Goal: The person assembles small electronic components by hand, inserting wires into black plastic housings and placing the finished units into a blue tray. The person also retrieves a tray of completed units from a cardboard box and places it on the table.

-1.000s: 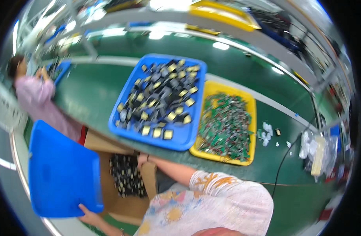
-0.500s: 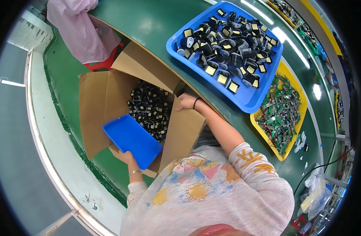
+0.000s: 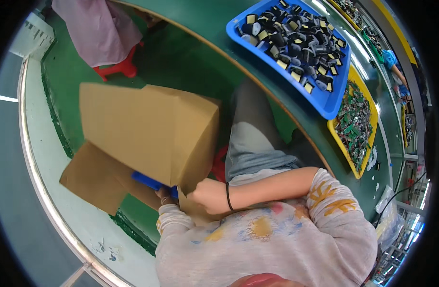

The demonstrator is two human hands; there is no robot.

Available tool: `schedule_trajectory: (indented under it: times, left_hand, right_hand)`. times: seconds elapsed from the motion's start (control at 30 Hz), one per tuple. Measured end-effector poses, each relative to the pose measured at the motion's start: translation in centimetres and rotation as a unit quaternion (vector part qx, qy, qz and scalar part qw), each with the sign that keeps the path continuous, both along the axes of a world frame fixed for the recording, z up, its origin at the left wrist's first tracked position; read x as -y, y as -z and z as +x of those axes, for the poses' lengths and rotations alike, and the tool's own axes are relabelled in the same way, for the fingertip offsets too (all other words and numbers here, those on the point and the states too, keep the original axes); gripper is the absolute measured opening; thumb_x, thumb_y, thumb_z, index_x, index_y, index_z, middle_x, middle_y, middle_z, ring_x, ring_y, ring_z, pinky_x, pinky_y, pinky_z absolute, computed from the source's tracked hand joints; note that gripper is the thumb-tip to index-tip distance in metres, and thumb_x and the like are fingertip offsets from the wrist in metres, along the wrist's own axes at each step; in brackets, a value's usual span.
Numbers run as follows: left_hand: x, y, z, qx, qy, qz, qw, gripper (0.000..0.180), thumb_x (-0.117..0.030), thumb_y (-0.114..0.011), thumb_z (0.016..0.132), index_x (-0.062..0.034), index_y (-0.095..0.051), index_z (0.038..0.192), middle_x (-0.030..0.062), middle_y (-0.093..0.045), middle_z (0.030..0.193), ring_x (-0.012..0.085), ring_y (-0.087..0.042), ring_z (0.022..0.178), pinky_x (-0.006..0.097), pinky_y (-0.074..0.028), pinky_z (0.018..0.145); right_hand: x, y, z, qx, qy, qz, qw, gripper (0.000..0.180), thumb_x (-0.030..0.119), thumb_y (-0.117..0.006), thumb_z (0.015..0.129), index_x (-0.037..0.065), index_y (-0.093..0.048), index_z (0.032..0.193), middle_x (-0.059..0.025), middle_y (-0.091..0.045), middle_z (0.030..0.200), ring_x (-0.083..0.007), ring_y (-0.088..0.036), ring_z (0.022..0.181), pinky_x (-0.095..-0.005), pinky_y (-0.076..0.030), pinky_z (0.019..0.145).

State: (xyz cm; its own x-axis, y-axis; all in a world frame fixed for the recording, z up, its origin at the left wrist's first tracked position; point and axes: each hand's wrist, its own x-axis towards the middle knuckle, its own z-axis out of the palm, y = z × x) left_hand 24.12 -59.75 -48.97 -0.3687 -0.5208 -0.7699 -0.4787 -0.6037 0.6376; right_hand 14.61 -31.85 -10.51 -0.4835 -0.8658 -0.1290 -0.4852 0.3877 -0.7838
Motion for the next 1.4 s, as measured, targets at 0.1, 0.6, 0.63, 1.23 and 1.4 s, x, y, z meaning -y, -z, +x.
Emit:
schedule_trajectory:
  times: [0.1, 0.6, 0.63, 1.23, 1.4]
  left_hand:
    - [0.8, 3.8, 4.0, 0.003, -0.027, 0.076, 0.997, 0.039, -0.012, -0.044, 0.080, 0.0050, -0.042, 0.115, 0.0213, -0.053, 0.105, 0.0338, -0.056, 0.086, 0.041, -0.046, 0.078]
    - [-1.6, 12.1, 8.9, 0.125, -0.006, 0.091, 0.988, 0.041, -0.004, -0.047, 0.078, 0.0043, -0.043, 0.118, 0.0167, -0.051, 0.110, 0.0303, -0.051, 0.096, 0.042, -0.042, 0.086]
    - [-0.7, 14.7, 10.2, 0.056, -0.059, 0.110, 0.991, 0.042, -0.002, -0.049, 0.076, 0.0047, -0.043, 0.118, 0.0167, -0.052, 0.110, 0.0299, -0.051, 0.097, 0.041, -0.042, 0.086]
    - [-4.9, 11.3, 5.1, -0.008, -0.104, 0.071, 0.992, 0.027, -0.004, -0.054, 0.079, 0.0052, -0.053, 0.105, 0.0137, -0.058, 0.097, 0.0277, -0.054, 0.085, 0.042, -0.044, 0.079]
    - [-3.8, 8.6, 3.2, -0.045, -0.042, -0.038, 0.997, 0.030, 0.007, -0.052, 0.074, 0.0079, -0.052, 0.104, 0.0141, -0.057, 0.099, 0.0259, -0.054, 0.083, 0.037, -0.043, 0.079]
  right_hand:
    - [1.8, 0.2, 1.9, 0.007, -0.029, 0.000, 1.000, 0.014, 0.007, -0.058, 0.059, 0.003, -0.056, 0.072, -0.0181, -0.056, 0.059, -0.0352, -0.057, 0.059, -0.0424, -0.045, 0.056]
    - [0.5, 1.1, 1.6, 0.022, 0.050, 0.066, 0.996, 0.012, 0.008, -0.060, 0.058, 0.001, -0.053, 0.064, -0.0182, -0.055, 0.060, -0.0351, -0.057, 0.063, -0.0417, -0.045, 0.058]
    - [1.4, 0.7, 1.1, 0.009, 0.027, 0.059, 0.998, 0.012, 0.008, -0.060, 0.058, 0.001, -0.053, 0.064, -0.0182, -0.055, 0.060, -0.0351, -0.057, 0.063, -0.0418, -0.045, 0.057]
    - [-1.1, 2.6, -2.4, 0.206, 0.051, 0.042, 0.976, 0.015, 0.009, -0.064, 0.066, 0.001, -0.052, 0.071, -0.0133, -0.046, 0.053, -0.0257, -0.043, 0.046, -0.0335, -0.033, 0.045]
    - [-1.6, 3.3, -2.5, 0.271, 0.073, 0.028, 0.959, 0.014, 0.007, -0.063, 0.069, 0.000, -0.057, 0.080, -0.0122, -0.054, 0.058, -0.0174, -0.048, 0.047, -0.0296, -0.037, 0.047]
